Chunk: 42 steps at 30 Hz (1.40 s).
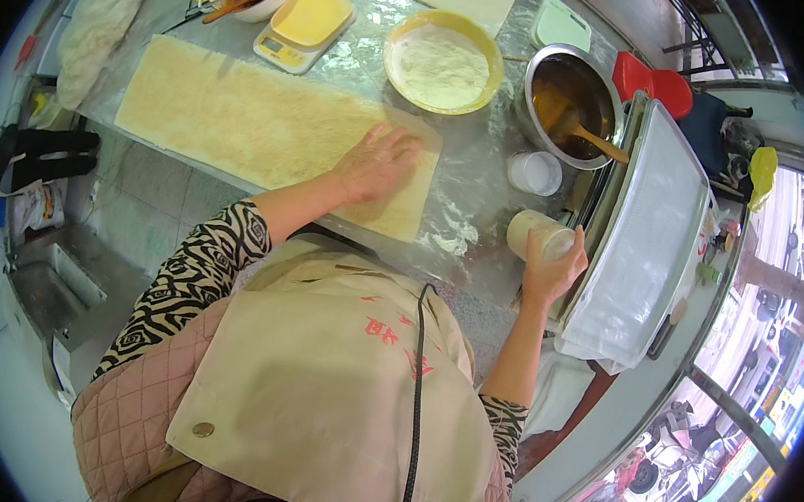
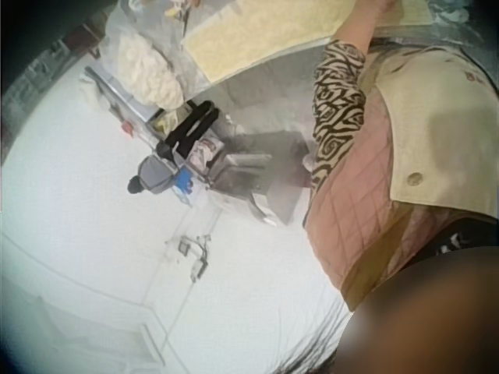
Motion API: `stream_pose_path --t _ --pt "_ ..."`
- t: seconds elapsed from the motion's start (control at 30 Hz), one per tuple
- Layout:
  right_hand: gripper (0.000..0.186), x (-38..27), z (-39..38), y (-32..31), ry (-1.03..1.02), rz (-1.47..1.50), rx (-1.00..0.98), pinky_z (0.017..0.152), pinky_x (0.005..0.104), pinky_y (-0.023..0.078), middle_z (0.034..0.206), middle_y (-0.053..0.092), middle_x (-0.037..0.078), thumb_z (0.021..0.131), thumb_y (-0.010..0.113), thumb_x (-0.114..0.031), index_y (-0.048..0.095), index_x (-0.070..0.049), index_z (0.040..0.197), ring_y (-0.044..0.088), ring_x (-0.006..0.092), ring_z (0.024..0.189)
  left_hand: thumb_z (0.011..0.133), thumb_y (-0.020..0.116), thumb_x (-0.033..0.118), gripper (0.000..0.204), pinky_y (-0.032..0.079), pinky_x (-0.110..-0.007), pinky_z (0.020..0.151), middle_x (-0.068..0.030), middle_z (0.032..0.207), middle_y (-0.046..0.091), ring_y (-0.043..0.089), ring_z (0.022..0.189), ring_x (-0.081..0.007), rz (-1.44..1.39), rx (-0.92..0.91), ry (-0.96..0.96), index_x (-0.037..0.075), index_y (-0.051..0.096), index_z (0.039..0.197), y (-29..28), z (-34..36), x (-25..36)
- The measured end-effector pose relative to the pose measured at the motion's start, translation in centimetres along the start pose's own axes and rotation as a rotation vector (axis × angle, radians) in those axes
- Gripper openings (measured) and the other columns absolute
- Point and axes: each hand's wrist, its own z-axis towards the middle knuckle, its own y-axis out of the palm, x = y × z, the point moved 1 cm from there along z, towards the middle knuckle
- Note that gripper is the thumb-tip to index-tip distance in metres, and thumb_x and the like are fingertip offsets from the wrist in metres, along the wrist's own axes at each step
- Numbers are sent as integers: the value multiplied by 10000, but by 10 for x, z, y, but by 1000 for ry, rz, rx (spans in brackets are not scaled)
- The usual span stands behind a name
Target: The person brushes a dark paste onto a flat dough sheet, then spreads a yellow liquid over it. They sprinkle a granular topping and a white powder across the surface, then roll the dough into a log.
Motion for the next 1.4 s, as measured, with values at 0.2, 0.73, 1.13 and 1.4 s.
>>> stream_pose_path --t 0.2,0.73,1.13,1.4 --pt "915 11 2 0 -72 -88 32 1068 499 456 1343 546 239 748 895 -420 491 -103 1506 521 412 1275 1004 527 339 589 160 -592 1260 -116 1593 457 343 1511 -367 168 26 -206 51 466 1513 -32 -58 -39" --pt "915 5 3 -34 -144 -153 -26 1154 523 372 1475 481 248 785 882 -370 451 -63 1531 442 428 1382 933 589 285 638 260 -645 1184 -156 1542 486 404 1458 -381 15 138 -181 30 433 1497 -23 -100 -15" --pt "277 -16 54 -19 -244 -25 -98 962 397 505 1208 721 107 892 766 -189 759 -98 1154 639 319 1111 922 669 213 467 205 -616 1228 -146 1363 620 493 1407 -324 75 206 -221 62 585 1356 -40 -78 -25" --pt "1034 -44 104 64 -98 -634 -405 1020 447 488 1230 701 201 722 751 -760 593 19 1383 693 349 1120 890 734 173 273 281 -556 1201 -66 1087 731 668 1143 -254 -136 155 -306 132 701 1158 -58 -85 -11"
